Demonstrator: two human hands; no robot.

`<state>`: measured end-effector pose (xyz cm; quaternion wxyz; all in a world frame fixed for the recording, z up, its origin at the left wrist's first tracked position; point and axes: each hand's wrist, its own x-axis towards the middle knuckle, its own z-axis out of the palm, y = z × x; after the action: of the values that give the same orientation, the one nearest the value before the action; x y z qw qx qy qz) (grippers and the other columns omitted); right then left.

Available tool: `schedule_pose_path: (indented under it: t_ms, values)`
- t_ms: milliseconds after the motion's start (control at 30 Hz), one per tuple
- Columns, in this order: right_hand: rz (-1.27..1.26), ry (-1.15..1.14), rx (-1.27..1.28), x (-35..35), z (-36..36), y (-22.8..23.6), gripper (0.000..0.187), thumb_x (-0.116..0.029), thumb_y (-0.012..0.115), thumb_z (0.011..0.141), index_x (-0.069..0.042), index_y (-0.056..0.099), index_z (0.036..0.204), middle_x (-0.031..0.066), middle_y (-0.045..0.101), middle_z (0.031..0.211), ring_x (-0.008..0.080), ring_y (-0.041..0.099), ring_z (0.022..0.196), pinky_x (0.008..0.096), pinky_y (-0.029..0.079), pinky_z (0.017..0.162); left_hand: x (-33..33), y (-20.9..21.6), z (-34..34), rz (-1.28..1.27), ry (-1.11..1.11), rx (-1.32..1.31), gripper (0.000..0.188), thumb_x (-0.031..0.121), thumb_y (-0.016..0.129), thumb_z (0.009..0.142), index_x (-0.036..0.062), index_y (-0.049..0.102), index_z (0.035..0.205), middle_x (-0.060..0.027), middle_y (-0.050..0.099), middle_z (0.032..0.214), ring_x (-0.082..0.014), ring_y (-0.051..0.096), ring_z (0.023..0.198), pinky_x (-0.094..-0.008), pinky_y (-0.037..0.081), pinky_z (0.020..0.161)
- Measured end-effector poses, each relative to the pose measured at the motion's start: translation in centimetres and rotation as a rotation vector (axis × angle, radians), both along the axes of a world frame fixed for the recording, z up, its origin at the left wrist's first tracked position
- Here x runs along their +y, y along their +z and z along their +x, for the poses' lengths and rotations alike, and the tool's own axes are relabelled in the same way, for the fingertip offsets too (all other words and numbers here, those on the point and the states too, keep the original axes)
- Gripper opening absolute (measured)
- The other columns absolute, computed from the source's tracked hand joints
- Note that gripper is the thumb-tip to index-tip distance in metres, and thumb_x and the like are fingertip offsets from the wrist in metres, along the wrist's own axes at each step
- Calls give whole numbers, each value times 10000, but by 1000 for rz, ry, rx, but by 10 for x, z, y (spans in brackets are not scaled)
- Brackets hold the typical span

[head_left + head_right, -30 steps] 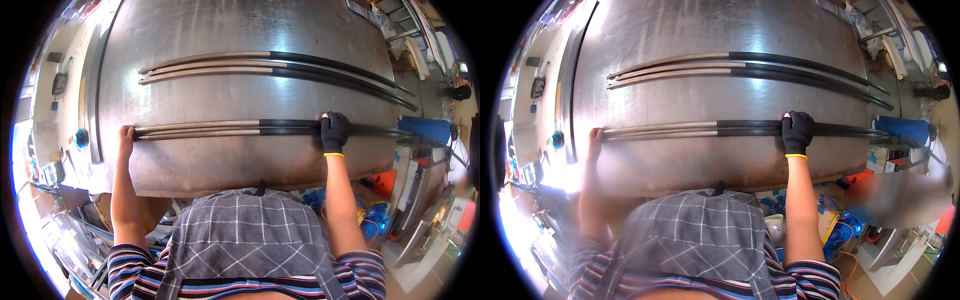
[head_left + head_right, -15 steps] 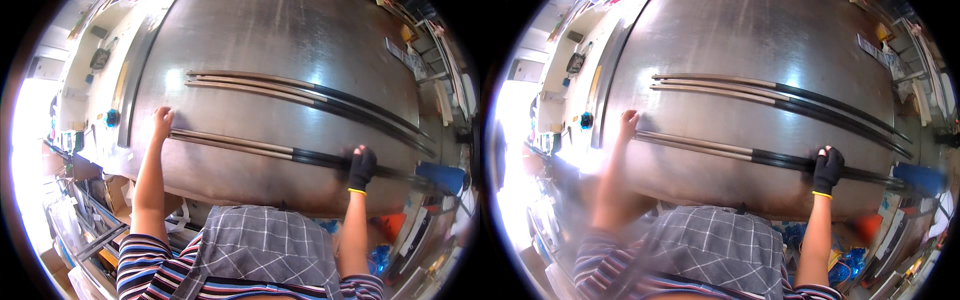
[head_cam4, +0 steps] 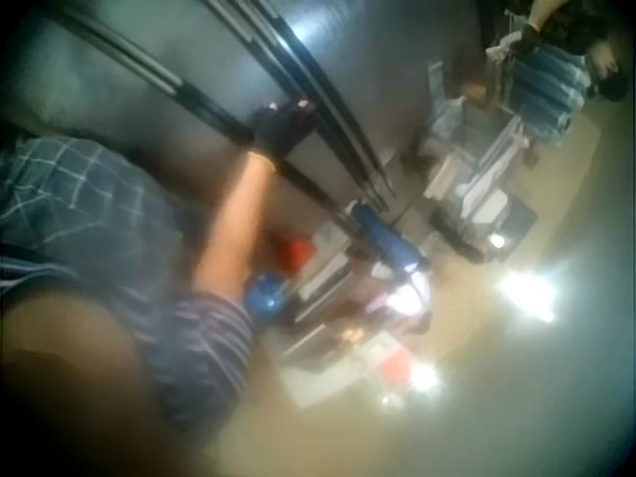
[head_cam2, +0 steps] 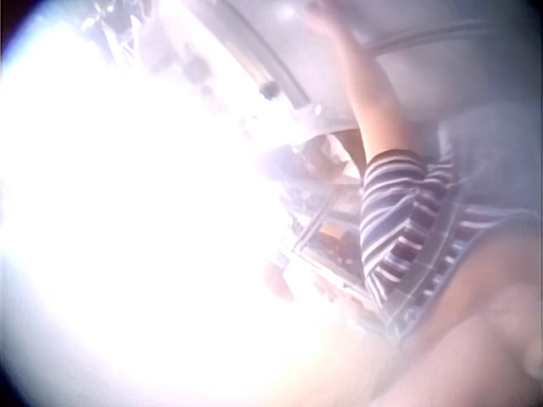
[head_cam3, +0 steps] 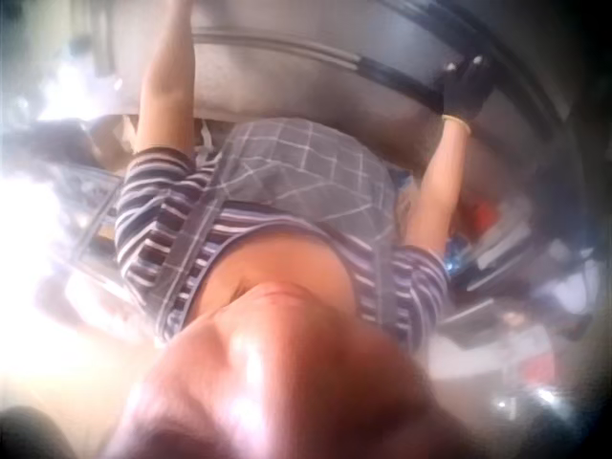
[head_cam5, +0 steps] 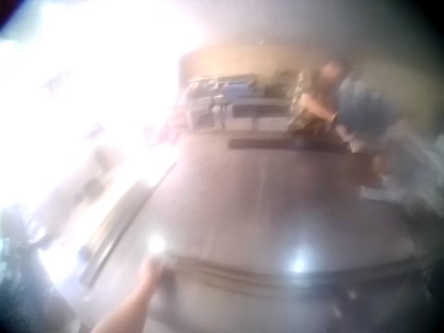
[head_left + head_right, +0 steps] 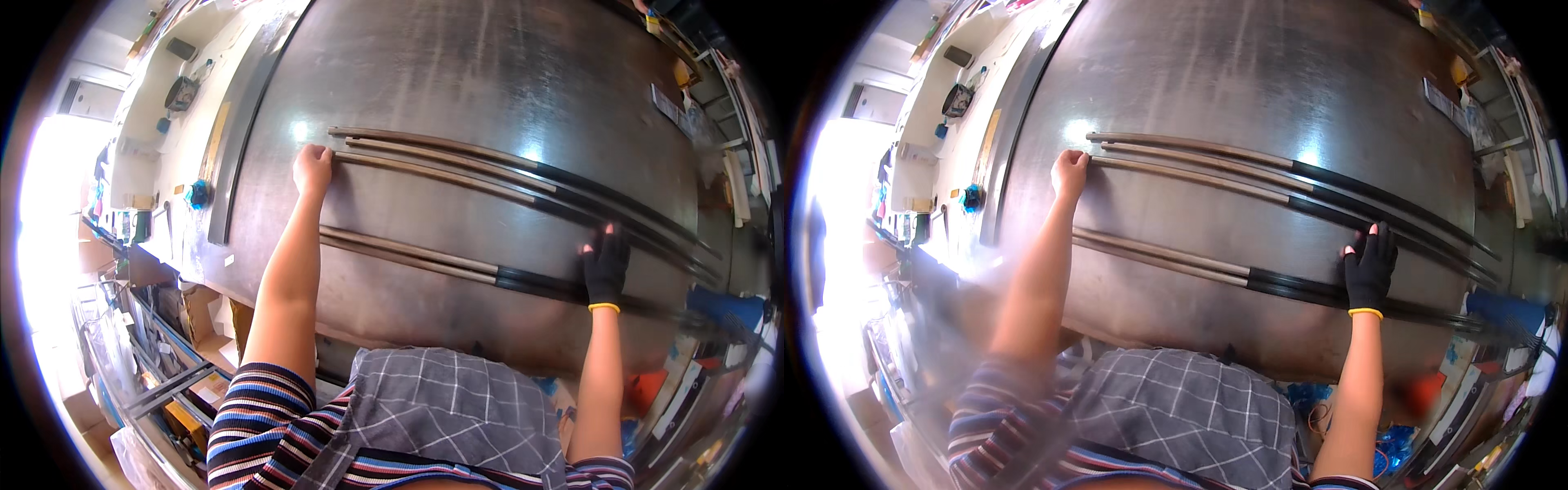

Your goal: The person wipes several long metal rods on a workbench with a cloth, then applies a dark coating to them using a brush. The rods are arranged in parallel and handled one at a time.

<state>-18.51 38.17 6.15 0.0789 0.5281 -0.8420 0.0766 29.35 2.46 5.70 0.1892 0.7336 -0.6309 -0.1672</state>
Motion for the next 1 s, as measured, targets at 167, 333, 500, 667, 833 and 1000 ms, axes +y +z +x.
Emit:
schedule_pose_path:
  t_ms: [167, 333, 500, 667, 833, 1000]
  values:
    - [68, -100, -98, -19, -20, 21, 409, -297, 694, 777, -83, 569, 1102, 121, 554, 1170, 316, 515, 1117, 430, 415, 941, -1, -11, 10, -163, -200, 1, 220, 259, 614, 847, 88, 681, 968, -142, 673, 938, -319, 623, 928, -413, 480, 835]
    - [156, -133, -232, -33, -31, 36, 392, -299, 758, 711, -92, 581, 992, 117, 585, 1016, 324, 557, 985, 419, 466, 825, -7, -19, 20, -99, -198, 28, 244, 272, 616, 845, 69, 693, 956, -157, 674, 937, -326, 630, 918, -411, 483, 829]
    - [51, -81, -275, -21, -21, 43, 329, -313, 768, 715, -83, 597, 876, 112, 602, 934, 311, 573, 891, 406, 471, 789, 1, -24, 31, -46, -5, 12, 272, 313, 702, 755, 74, 691, 885, -103, 699, 859, -257, 667, 823, -376, 505, 770]
    - [104, -138, -249, -26, -32, 33, 335, -404, 699, 775, -92, 590, 720, 84, 604, 764, 298, 583, 788, 414, 463, 720, 11, -21, 25, -44, -125, -2, 265, 280, 613, 855, 68, 704, 985, -133, 696, 911, -266, 666, 855, -372, 498, 782]
    - [77, -114, -215, -16, -17, 23, 365, -435, 673, 784, -89, 596, 699, 81, 601, 737, 287, 585, 752, 409, 466, 688, 12, -38, 54, -24, -168, 35, 272, 287, 588, 879, 61, 698, 983, -139, 692, 908, -274, 659, 856, -375, 494, 779]
    - [74, -139, -241, -1, 14, 27, 355, -424, 677, 781, -84, 613, 700, 83, 587, 709, 281, 578, 734, 409, 462, 677, 13, -54, 105, -15, -180, 29, 287, 281, 589, 880, 36, 692, 989, -144, 683, 929, -268, 639, 851, -374, 482, 784]
